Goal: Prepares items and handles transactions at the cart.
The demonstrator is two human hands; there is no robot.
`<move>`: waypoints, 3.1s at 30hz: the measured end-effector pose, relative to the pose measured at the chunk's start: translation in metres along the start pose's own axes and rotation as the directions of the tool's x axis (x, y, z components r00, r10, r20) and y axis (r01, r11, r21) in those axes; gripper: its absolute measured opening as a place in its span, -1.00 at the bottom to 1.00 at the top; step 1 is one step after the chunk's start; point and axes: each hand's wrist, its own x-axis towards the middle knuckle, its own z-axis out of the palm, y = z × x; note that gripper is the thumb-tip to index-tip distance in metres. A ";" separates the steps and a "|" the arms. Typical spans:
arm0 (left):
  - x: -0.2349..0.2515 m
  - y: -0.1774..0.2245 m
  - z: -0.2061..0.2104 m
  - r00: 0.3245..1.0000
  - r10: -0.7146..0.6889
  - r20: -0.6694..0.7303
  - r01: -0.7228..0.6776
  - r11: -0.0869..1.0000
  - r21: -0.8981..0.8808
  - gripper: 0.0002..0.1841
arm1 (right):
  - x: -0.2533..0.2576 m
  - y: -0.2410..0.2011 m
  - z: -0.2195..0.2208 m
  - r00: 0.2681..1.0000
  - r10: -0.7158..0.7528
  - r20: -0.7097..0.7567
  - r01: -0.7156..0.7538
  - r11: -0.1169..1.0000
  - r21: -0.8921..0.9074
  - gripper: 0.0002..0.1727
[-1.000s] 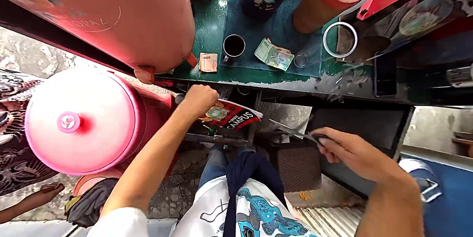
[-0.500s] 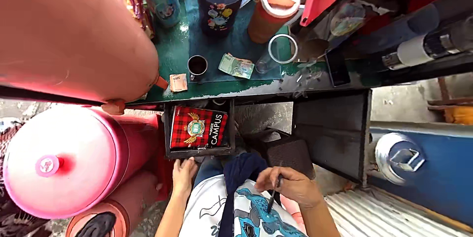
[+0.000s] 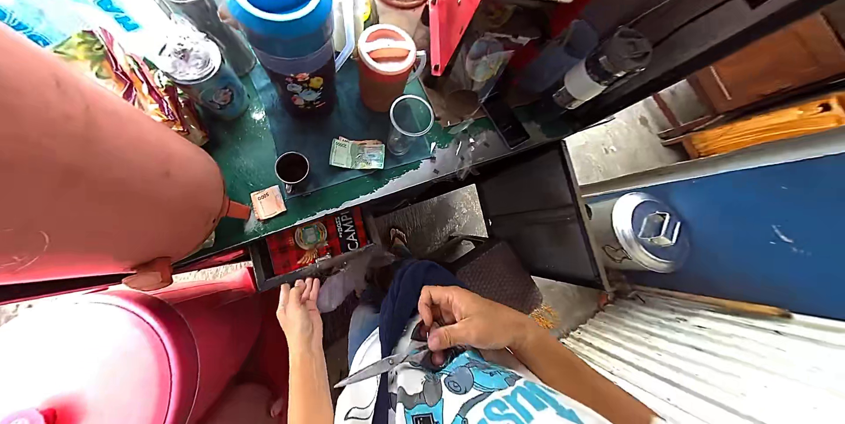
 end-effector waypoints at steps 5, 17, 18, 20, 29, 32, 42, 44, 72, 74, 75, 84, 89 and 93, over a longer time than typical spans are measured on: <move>0.042 0.001 0.051 0.990 0.082 0.115 -0.077 0.996 -0.047 -0.29 | -0.003 -0.034 -0.035 0.997 0.068 0.029 -0.057 0.955 -0.291 -0.65; -0.058 -0.056 0.405 0.691 0.023 0.723 -0.395 0.849 0.350 -0.40 | -0.106 -0.114 -0.302 0.935 -0.076 -0.345 -0.100 0.880 -0.464 -0.69; -0.050 -0.072 0.438 0.699 -0.003 0.715 -0.332 0.885 0.327 -0.26 | -0.112 -0.127 -0.329 0.902 -0.059 -0.427 -0.190 0.834 -0.517 -0.60; -0.039 -0.094 0.483 0.693 -0.051 0.719 -0.230 0.930 0.288 -0.23 | -0.115 -0.149 -0.374 0.854 0.010 -0.520 -0.375 0.706 -0.601 -0.47; -0.073 -0.123 0.483 0.778 -0.020 0.627 -0.117 0.977 0.176 -0.78 | -0.071 -0.163 -0.449 0.891 0.268 -0.365 -0.429 0.758 -0.491 -0.61; -0.078 -0.126 0.475 0.795 0.005 0.606 -0.126 0.979 0.158 -0.78 | -0.050 -0.169 -0.445 0.902 0.303 -0.309 -0.420 0.784 -0.457 -0.69; -0.089 -0.122 0.456 0.808 0.015 0.589 -0.123 0.982 0.143 -0.83 | -0.028 -0.192 -0.434 0.898 0.323 -0.299 -0.437 0.727 -0.529 -0.69; -0.093 -0.120 0.454 0.784 0.007 0.621 -0.134 0.978 0.159 -0.84 | -0.018 -0.188 -0.426 0.900 0.314 -0.302 -0.433 0.730 -0.530 -0.68; -0.054 -0.154 0.427 0.528 -0.200 0.825 -0.849 -0.140 0.510 -0.67 | 0.042 -0.134 -0.427 0.775 -0.022 -0.632 -0.595 0.313 -0.740 -0.55; -0.064 -0.139 0.412 0.522 -0.238 0.819 -0.853 -0.143 0.502 -0.69 | 0.058 -0.131 -0.418 0.786 -0.058 -0.615 -0.572 0.309 -0.760 -0.58; -0.067 -0.129 0.402 0.509 -0.203 0.836 -0.861 -0.129 0.493 -0.70 | 0.065 -0.130 -0.414 0.790 -0.084 -0.607 -0.558 0.314 -0.768 -0.60; -0.126 0.027 0.237 0.340 0.334 0.879 -0.940 0.162 0.301 -0.85 | 0.089 -0.112 -0.375 0.701 -0.164 -0.694 -0.670 0.182 -0.720 -0.61; -0.139 0.079 0.129 0.417 0.308 0.855 -0.908 0.094 0.409 -0.85 | 0.042 -0.128 -0.254 0.957 0.069 -0.281 -0.272 0.540 -0.796 -0.42; -0.132 0.088 0.106 0.348 0.261 0.901 -0.938 0.111 0.330 -0.85 | 0.077 -0.071 -0.115 0.985 -0.045 0.167 0.093 0.951 -0.294 0.31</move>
